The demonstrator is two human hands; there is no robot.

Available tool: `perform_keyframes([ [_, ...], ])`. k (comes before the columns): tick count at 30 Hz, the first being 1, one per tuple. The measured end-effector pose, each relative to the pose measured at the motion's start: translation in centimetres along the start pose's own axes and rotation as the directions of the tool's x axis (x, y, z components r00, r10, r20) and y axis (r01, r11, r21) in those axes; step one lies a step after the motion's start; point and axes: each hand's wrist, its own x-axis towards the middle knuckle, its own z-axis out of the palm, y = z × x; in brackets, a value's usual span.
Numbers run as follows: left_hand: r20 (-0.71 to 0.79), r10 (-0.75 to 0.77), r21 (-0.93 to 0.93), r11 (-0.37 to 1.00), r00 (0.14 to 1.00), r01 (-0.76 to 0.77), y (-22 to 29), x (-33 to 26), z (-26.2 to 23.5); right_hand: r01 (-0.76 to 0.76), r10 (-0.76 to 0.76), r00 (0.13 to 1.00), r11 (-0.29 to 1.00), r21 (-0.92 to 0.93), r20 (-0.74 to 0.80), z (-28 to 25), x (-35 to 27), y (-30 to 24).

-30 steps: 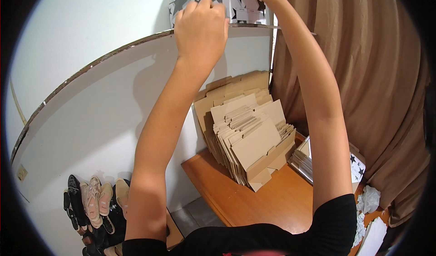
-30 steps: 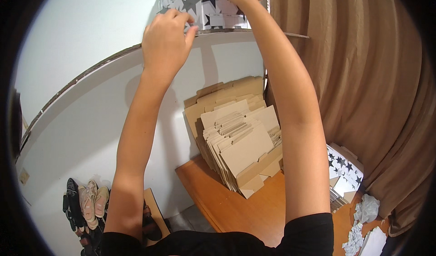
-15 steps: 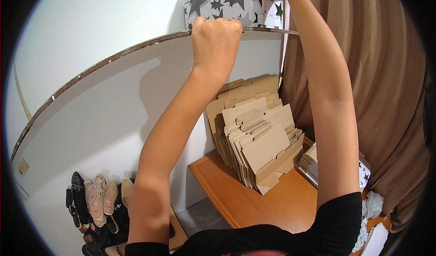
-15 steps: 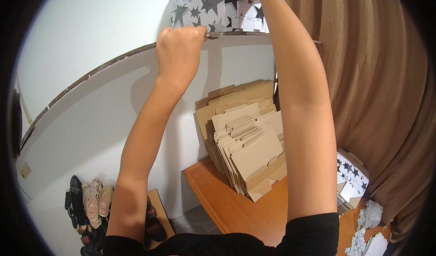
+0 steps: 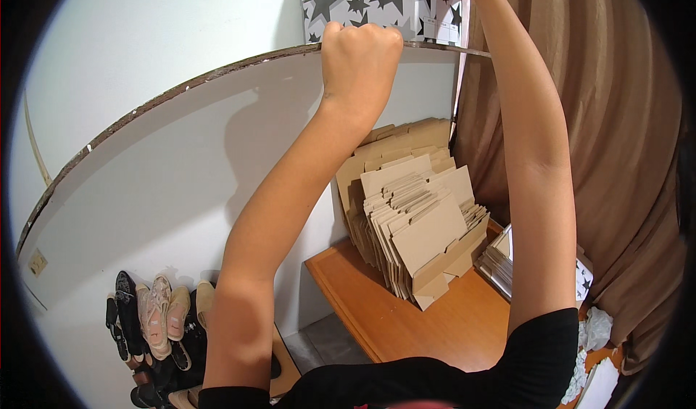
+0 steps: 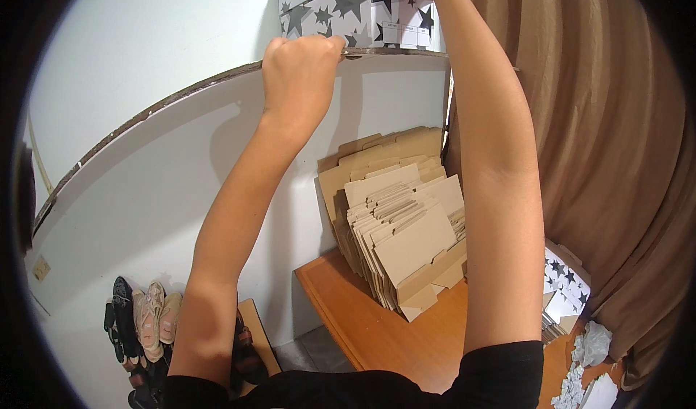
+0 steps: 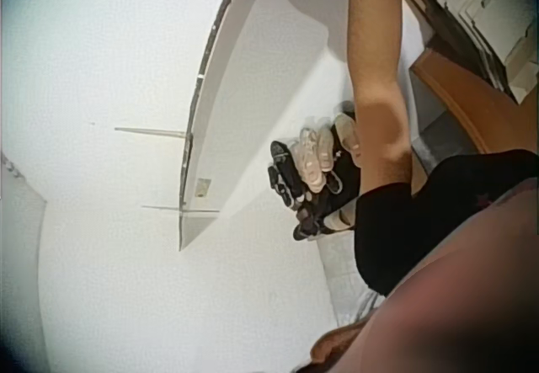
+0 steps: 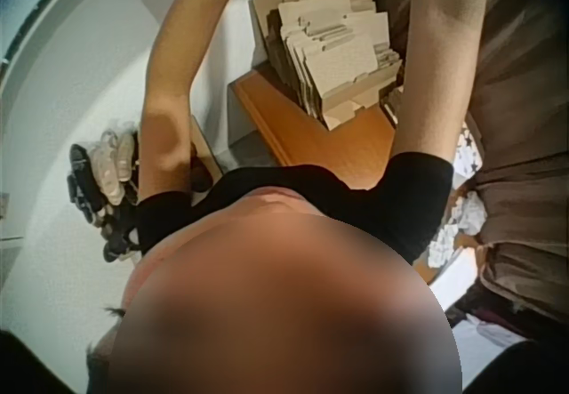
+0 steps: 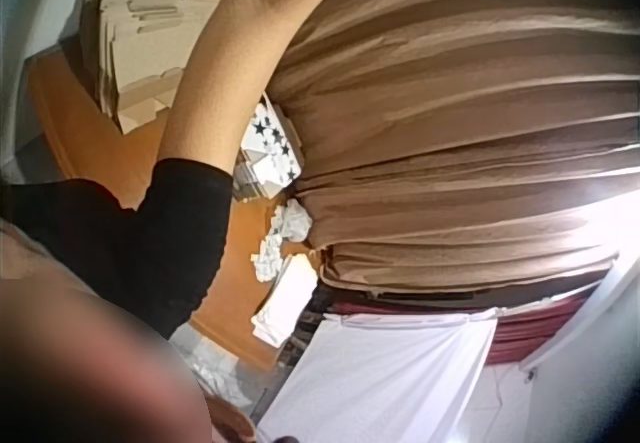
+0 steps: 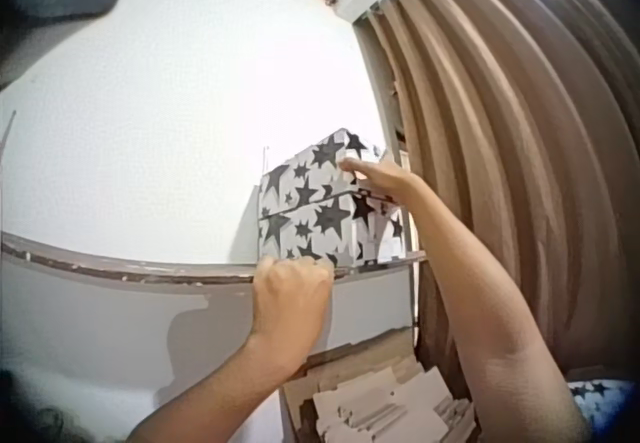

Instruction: Folding a cardboard shoe box and packing a pair of shoes into it with tissue paper.

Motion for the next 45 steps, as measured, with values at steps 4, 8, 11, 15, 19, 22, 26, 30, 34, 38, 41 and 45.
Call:
perform_keyframes([
  [4,0.029,-0.015,0.005,1.0,0.999,0.015,0.3,0.2,0.0,0.055,-0.056,0.998,0.997,-0.05,-0.019,-0.2,1.1,0.4],
  [8,0.018,-0.024,-0.008,1.0,1.0,0.024,0.1,0.0,0.0,0.036,-0.04,0.99,0.999,-0.035,-0.132,1.6,0.7,-0.2],
  [11,0.025,-0.023,0.0,1.0,0.999,0.023,-0.1,-0.1,0.0,0.073,-0.072,0.935,0.997,-0.009,-0.347,2.5,-0.7,-0.5],
  [15,0.032,-0.028,-0.037,0.999,0.999,0.029,0.3,0.3,-0.2,-0.013,0.009,0.996,0.999,-0.045,-0.094,0.6,0.0,-0.1],
  [19,0.012,-0.023,-0.064,0.998,1.0,0.023,0.3,0.2,-0.2,-0.054,0.054,0.999,0.997,-0.054,-0.004,1.1,-0.4,1.0],
  [22,-0.066,-0.008,-0.028,1.0,0.998,0.007,0.1,-0.6,-1.1,-0.147,0.13,0.981,0.983,0.108,0.146,1.4,-2.0,2.9],
  [26,-0.143,-0.063,0.05,0.996,0.988,0.071,0.0,-1.2,-3.1,-0.304,0.298,0.933,0.953,-0.004,0.202,-0.3,-4.1,4.0],
  [30,-0.046,-0.113,0.007,0.994,0.993,0.113,-1.1,-1.8,-3.4,-0.02,0.013,0.998,0.994,0.106,0.062,1.6,-5.3,4.1],
  [34,-0.025,-0.114,0.0,0.993,0.993,0.114,-1.0,-1.9,-3.3,0.032,-0.031,0.999,0.996,0.087,-0.015,2.0,-5.6,3.9],
  [38,0.006,-0.129,0.026,0.991,0.992,0.128,-1.2,-1.9,-3.5,0.07,-0.069,0.997,0.996,0.048,-0.029,2.3,-6.3,2.8],
  [41,-0.132,-0.064,-0.008,0.998,0.989,0.063,-0.8,-2.1,-4.3,0.025,-0.024,0.999,1.0,0.016,-0.046,2.3,-6.5,3.7],
  [45,0.101,-0.1,-0.257,0.959,0.99,0.123,0.2,-3.0,-4.9,0.039,-0.033,0.974,0.999,0.022,-0.223,2.6,-7.1,5.7],
])
